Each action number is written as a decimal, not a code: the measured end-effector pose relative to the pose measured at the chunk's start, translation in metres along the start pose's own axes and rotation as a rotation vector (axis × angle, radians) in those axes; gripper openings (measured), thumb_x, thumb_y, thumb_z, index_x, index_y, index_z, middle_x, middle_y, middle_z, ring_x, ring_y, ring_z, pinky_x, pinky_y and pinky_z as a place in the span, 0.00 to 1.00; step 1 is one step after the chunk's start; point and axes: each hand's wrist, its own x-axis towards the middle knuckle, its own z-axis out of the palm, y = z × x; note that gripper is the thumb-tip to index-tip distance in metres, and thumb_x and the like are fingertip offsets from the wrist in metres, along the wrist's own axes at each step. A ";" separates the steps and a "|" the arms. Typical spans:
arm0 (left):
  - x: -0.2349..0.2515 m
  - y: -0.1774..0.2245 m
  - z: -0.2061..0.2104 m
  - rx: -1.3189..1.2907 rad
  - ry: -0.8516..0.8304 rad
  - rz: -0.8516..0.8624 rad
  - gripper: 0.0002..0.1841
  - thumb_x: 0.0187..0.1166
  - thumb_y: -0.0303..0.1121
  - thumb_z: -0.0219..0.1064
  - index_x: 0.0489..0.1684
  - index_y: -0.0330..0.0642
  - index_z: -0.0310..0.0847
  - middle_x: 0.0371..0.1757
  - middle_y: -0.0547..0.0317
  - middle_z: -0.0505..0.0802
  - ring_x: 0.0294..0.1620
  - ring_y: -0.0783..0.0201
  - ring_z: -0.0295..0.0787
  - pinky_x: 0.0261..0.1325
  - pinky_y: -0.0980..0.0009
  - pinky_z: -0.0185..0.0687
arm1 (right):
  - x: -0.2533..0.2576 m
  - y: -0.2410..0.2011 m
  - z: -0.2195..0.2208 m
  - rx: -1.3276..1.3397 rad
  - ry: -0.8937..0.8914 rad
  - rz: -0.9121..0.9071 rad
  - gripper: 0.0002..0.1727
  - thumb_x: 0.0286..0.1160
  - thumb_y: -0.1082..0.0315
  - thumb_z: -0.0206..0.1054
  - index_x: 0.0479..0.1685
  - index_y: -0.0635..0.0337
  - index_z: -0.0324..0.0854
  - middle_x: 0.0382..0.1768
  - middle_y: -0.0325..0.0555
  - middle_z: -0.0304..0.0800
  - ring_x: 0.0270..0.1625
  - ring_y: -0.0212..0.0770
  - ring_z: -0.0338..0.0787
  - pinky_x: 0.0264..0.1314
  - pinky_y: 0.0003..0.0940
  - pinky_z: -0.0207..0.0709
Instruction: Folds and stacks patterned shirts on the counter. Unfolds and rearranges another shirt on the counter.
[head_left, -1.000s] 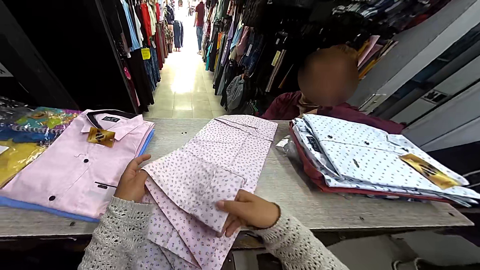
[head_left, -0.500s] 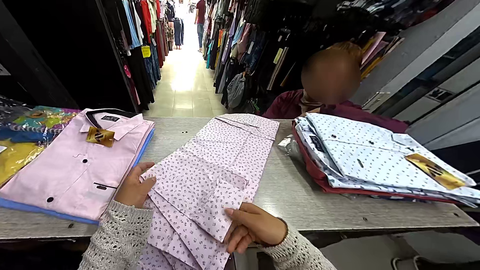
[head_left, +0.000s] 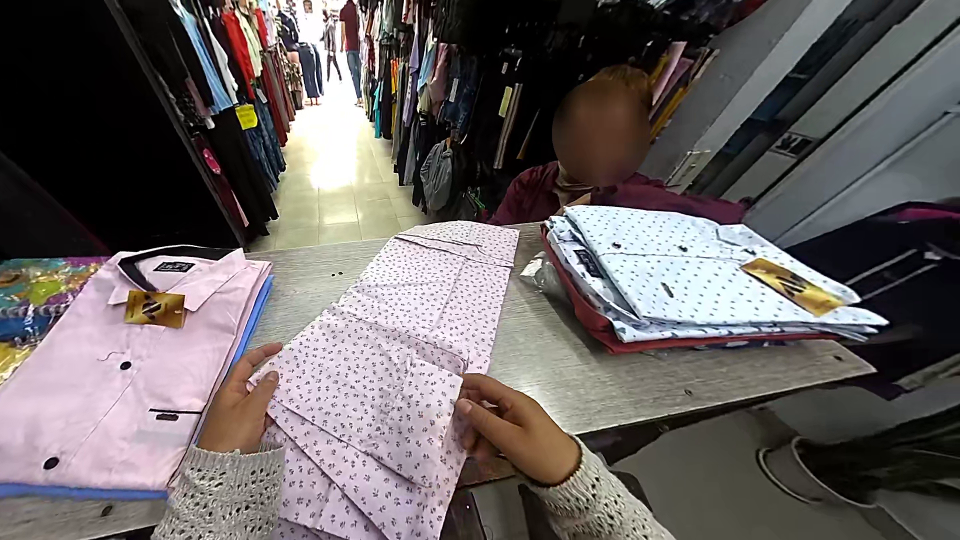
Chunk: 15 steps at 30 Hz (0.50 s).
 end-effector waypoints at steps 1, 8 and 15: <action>0.000 0.000 0.000 -0.009 -0.012 0.007 0.19 0.88 0.20 0.52 0.73 0.42 0.76 0.58 0.51 0.91 0.39 0.67 0.95 0.32 0.73 0.90 | 0.001 0.000 0.001 -0.051 0.024 -0.018 0.21 0.86 0.57 0.61 0.66 0.63 0.79 0.40 0.36 0.89 0.28 0.23 0.87 0.30 0.21 0.84; -0.007 0.006 0.004 -0.032 -0.035 0.037 0.16 0.86 0.18 0.49 0.64 0.33 0.80 0.57 0.53 0.93 0.36 0.70 0.94 0.31 0.75 0.90 | 0.008 0.002 0.000 -0.191 0.157 -0.088 0.21 0.90 0.61 0.52 0.63 0.65 0.86 0.41 0.43 0.89 0.31 0.24 0.83 0.36 0.20 0.79; -0.025 0.024 0.003 0.020 -0.132 -0.034 0.18 0.82 0.14 0.54 0.67 0.33 0.77 0.51 0.50 0.93 0.31 0.66 0.95 0.28 0.73 0.92 | 0.006 0.006 -0.010 0.013 0.202 0.005 0.13 0.88 0.66 0.55 0.50 0.63 0.84 0.25 0.30 0.88 0.24 0.21 0.84 0.29 0.18 0.79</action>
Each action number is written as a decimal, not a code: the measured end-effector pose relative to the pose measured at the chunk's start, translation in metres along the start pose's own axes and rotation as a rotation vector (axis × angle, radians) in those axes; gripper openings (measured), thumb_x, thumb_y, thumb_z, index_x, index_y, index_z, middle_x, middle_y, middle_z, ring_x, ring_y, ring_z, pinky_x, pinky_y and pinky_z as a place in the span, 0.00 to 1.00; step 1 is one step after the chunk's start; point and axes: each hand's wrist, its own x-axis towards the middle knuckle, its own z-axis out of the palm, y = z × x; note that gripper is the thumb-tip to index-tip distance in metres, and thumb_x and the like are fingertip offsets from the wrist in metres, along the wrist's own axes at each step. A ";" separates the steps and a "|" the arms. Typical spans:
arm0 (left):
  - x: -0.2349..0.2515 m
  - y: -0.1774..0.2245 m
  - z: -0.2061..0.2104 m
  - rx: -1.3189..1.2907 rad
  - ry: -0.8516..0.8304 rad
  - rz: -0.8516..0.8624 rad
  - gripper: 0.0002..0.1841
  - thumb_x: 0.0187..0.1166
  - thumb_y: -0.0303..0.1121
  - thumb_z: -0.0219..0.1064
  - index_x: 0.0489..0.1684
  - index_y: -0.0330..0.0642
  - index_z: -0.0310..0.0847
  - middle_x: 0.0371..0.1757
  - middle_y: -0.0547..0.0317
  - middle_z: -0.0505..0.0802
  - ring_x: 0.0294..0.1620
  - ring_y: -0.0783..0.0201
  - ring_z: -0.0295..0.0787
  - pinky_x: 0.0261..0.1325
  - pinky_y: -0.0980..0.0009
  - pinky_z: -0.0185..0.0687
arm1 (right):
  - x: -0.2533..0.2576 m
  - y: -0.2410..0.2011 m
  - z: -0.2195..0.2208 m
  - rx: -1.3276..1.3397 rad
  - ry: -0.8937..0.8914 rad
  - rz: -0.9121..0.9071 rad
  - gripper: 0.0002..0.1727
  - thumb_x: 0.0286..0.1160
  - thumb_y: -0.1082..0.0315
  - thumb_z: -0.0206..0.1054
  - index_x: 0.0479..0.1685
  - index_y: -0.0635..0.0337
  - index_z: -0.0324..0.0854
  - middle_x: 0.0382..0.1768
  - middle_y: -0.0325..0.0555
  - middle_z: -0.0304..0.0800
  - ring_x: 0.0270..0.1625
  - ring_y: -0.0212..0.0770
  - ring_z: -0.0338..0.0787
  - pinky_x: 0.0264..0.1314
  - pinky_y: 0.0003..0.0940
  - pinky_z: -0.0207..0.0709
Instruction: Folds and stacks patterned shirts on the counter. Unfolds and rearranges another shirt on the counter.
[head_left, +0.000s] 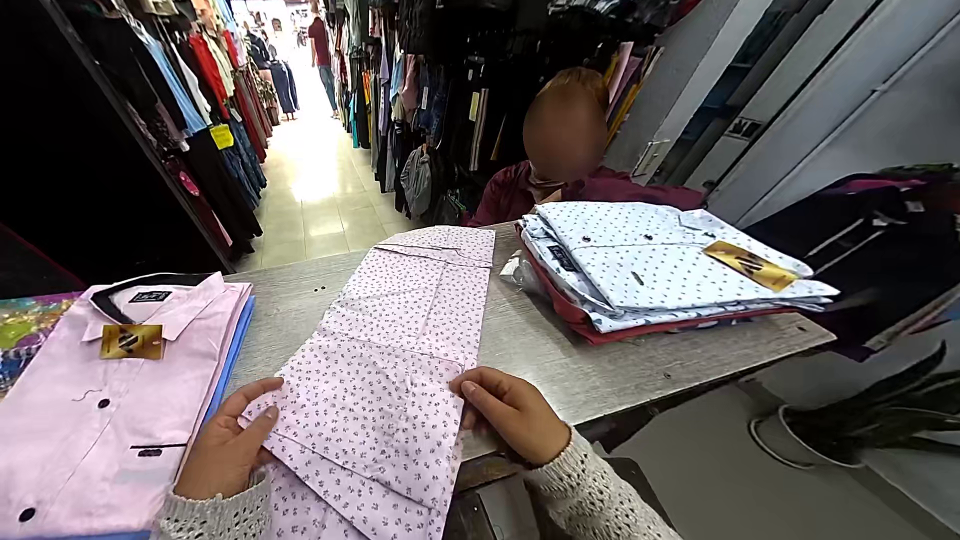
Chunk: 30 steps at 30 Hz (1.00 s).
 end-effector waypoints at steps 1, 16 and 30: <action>0.000 -0.001 0.000 0.097 -0.021 -0.001 0.19 0.80 0.14 0.57 0.68 0.34 0.77 0.53 0.51 0.93 0.31 0.69 0.94 0.28 0.75 0.89 | 0.000 0.002 -0.001 -0.033 0.009 0.002 0.12 0.87 0.66 0.56 0.52 0.64 0.83 0.26 0.32 0.88 0.24 0.23 0.85 0.30 0.20 0.80; -0.085 -0.025 -0.074 0.792 0.266 0.414 0.13 0.76 0.24 0.61 0.48 0.22 0.88 0.39 0.34 0.92 0.36 0.49 0.92 0.44 0.53 0.87 | 0.002 0.045 -0.008 -0.401 0.199 -0.345 0.15 0.78 0.62 0.62 0.53 0.60 0.89 0.44 0.45 0.91 0.31 0.30 0.87 0.33 0.26 0.84; -0.103 -0.105 -0.068 -0.146 0.051 0.158 0.16 0.72 0.17 0.65 0.34 0.52 0.93 0.32 0.71 0.98 0.35 0.78 0.95 0.43 0.76 0.92 | -0.081 0.085 0.056 0.420 -0.347 0.036 0.10 0.82 0.68 0.62 0.51 0.49 0.89 0.44 0.23 0.96 0.49 0.18 0.91 0.58 0.24 0.85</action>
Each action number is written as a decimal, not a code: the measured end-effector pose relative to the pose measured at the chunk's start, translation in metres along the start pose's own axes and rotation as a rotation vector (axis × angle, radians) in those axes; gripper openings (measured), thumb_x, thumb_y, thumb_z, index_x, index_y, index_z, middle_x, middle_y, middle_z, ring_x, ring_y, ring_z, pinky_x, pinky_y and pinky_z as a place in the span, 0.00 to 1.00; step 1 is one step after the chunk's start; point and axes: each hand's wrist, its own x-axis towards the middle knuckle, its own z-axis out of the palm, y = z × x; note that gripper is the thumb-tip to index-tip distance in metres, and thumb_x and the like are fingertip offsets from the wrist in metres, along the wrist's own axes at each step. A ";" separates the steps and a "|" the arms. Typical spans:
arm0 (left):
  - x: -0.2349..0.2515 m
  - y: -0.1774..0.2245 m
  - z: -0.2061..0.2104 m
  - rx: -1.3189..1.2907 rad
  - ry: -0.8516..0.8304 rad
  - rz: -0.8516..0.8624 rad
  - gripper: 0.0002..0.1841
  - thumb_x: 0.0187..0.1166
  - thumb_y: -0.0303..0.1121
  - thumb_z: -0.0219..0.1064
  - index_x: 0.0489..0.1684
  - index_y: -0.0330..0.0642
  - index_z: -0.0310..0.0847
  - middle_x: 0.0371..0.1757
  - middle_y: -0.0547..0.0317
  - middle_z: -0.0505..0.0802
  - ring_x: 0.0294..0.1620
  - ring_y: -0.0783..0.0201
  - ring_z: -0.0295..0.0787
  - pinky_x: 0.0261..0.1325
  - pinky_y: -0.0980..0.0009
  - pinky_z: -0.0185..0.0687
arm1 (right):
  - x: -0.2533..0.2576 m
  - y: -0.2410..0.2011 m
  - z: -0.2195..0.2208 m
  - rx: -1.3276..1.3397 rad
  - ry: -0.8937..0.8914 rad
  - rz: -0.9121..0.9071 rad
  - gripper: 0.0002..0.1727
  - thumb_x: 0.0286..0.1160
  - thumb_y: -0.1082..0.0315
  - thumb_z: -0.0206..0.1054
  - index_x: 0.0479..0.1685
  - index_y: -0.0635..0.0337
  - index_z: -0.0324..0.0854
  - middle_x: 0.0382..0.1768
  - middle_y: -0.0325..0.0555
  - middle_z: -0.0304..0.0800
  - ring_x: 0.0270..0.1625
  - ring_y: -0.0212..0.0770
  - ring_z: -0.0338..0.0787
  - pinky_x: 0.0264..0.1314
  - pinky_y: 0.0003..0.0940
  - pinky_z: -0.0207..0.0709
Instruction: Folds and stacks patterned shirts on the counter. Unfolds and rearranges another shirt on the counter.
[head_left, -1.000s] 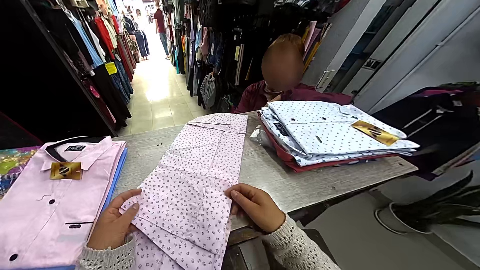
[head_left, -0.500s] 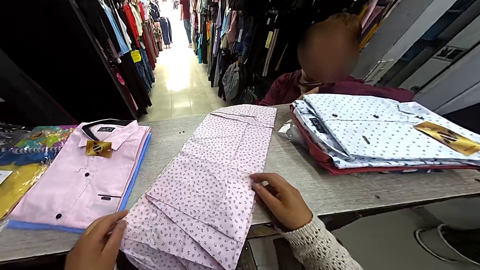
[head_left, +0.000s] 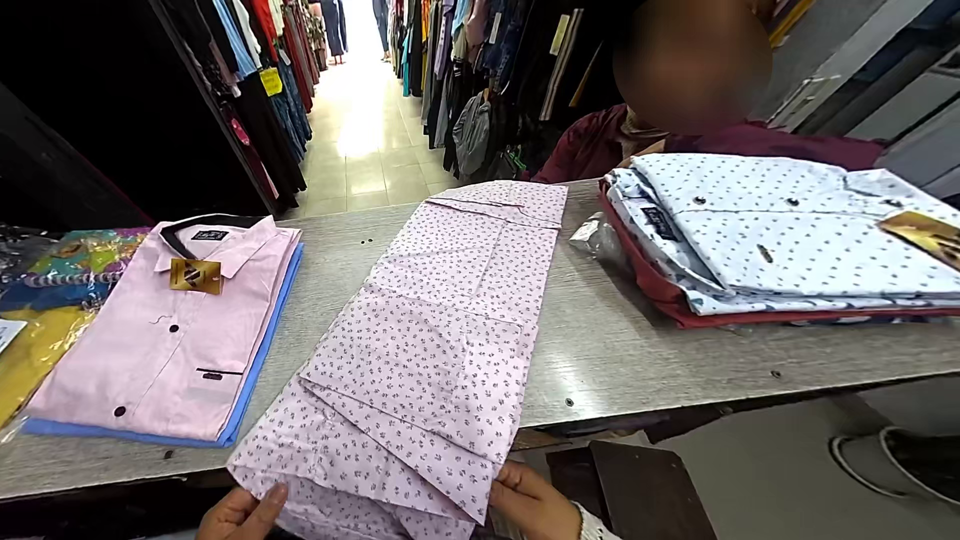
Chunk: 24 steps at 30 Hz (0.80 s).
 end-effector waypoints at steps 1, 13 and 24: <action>0.000 0.000 0.004 0.001 -0.080 0.031 0.15 0.71 0.19 0.69 0.33 0.57 0.95 0.33 0.75 0.98 0.36 0.82 0.94 0.43 0.80 0.90 | 0.000 -0.003 -0.005 0.048 0.009 -0.008 0.11 0.82 0.68 0.62 0.47 0.43 0.90 0.42 0.20 0.96 0.47 0.17 0.91 0.56 0.22 0.85; 0.001 -0.003 0.049 -0.260 -0.432 -0.186 0.13 0.86 0.44 0.60 0.54 0.62 0.93 0.48 0.72 0.99 0.49 0.78 0.95 0.57 0.76 0.90 | -0.035 -0.011 -0.061 0.146 0.229 -0.060 0.12 0.85 0.58 0.62 0.58 0.42 0.87 0.48 0.28 0.97 0.51 0.24 0.94 0.58 0.26 0.87; -0.007 -0.004 0.076 -0.160 -0.272 -0.288 0.19 0.80 0.15 0.53 0.41 0.49 0.89 0.36 0.69 0.99 0.38 0.78 0.96 0.49 0.76 0.92 | -0.063 -0.004 -0.044 0.134 0.354 -0.044 0.15 0.81 0.74 0.60 0.59 0.48 0.85 0.46 0.30 0.97 0.46 0.26 0.95 0.53 0.25 0.90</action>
